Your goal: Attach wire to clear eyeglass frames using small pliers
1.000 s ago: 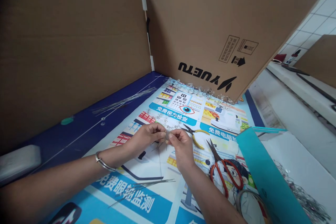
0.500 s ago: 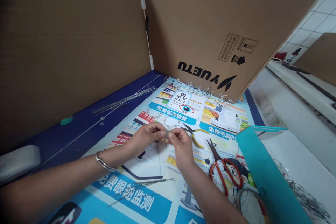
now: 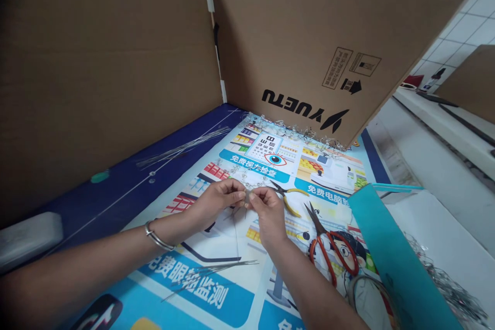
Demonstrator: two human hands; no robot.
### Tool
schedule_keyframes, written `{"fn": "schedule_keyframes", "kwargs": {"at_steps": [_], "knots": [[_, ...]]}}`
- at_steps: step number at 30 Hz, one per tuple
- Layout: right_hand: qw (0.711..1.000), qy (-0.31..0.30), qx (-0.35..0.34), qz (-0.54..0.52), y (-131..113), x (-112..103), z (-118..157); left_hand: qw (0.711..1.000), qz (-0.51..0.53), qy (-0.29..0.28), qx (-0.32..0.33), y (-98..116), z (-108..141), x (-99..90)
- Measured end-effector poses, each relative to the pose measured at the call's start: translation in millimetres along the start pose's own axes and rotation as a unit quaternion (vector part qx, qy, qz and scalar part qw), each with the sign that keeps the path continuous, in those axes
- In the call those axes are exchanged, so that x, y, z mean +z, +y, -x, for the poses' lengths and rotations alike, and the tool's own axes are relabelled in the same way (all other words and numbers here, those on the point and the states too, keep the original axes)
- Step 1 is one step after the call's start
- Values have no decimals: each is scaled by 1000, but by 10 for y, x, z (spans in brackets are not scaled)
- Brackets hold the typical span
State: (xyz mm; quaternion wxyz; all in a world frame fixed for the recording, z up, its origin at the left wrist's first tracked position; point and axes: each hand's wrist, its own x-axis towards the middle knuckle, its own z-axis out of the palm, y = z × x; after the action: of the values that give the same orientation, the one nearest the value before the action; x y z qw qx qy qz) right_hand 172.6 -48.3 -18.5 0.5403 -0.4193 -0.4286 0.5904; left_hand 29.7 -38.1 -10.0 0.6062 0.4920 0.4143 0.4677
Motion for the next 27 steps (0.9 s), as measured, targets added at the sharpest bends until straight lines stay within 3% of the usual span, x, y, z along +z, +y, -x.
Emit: {"fn": "schedule_keyframes", "kwargs": {"at_steps": [8, 14, 16, 17, 21, 23, 27], "knots": [[998, -4, 20, 60, -32, -42, -27, 996, -84, -13, 24, -2, -42, -105], [968, -83, 67, 229, -204, -114, -105, 974, -218, -7, 61, -8, -193, -316], [926, -117, 40, 356, -293, -114, -91, 961, -267, -1, 69, -1, -235, -380], [891, -136, 15, 434, -341, -103, -67, 954, -290, 0, 74, 7, -248, -407], [693, -216, -53, 685, -511, 14, 148, 912, -391, 10, 125, 61, -248, -464], [622, -265, -65, 734, -562, 105, 284, 886, -438, 0, 148, 90, -228, -462], [553, -297, -72, 775, -590, 281, 477, 852, -494, -36, 168, 118, -179, -426]]}}
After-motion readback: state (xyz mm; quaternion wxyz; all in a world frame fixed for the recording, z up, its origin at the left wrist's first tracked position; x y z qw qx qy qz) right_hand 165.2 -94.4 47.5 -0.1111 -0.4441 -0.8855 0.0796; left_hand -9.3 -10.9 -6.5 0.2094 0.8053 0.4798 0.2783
